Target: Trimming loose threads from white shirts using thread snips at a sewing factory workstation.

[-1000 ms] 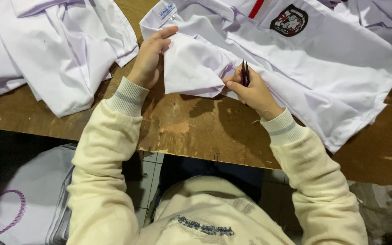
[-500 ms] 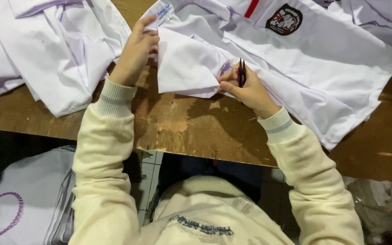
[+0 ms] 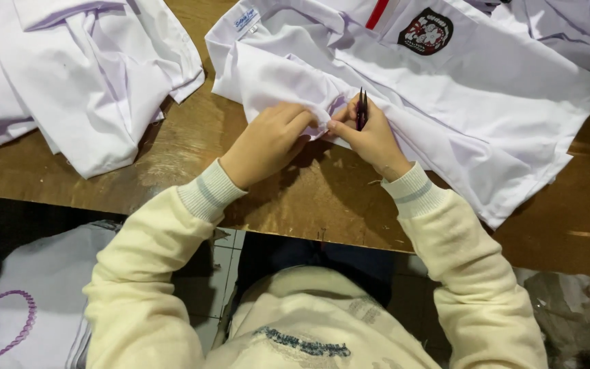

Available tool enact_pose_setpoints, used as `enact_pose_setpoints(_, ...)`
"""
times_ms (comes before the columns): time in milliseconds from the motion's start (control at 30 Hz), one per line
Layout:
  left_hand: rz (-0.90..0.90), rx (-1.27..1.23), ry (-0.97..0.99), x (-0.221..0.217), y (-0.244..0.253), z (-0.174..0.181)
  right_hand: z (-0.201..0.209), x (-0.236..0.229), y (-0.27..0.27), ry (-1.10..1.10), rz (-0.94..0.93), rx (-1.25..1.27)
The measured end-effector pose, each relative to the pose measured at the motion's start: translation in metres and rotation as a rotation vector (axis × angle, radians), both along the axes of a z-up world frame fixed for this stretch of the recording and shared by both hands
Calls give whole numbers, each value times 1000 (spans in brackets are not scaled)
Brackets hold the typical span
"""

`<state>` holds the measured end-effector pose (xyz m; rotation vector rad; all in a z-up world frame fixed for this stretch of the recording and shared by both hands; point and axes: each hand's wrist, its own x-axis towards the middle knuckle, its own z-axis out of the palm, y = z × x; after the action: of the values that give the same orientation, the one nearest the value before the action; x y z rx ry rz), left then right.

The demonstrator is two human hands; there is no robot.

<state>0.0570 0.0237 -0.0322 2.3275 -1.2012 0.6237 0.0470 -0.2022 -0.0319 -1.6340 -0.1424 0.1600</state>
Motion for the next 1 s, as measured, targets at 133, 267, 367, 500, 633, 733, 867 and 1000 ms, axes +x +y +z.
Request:
enact_pose_setpoints(133, -10, 39, 135, 13, -1, 9, 14, -5, 6, -40, -29, -15)
enact_pose_setpoints(267, -14, -38, 276, 14, -6, 21, 23, -9, 11, -13, -72, 3)
enact_pose_setpoints(367, 39, -59, 221, 19, -11, 3, 23, -9, 12, -22, -95, 1)
enact_pose_setpoints(500, -23, -226, 376, 22, -9, -4, 7, -5, 8, -17, -75, 75)
enact_pose_setpoints(633, -82, -360, 492, 28, -10, -11, 2, -5, 7, -32, -93, 66)
enact_pose_setpoints(733, -116, -454, 529, 28, -11, -12, 1, -7, 9, -96, -108, 29)
enact_pose_setpoints(867, -137, -513, 549, 26, -11, -11, 8, -9, 11, -411, -201, -258)
enact_pose_setpoints(1000, -120, -534, 552, 23, -15, -6, -1, -7, 6, -534, -125, -305)
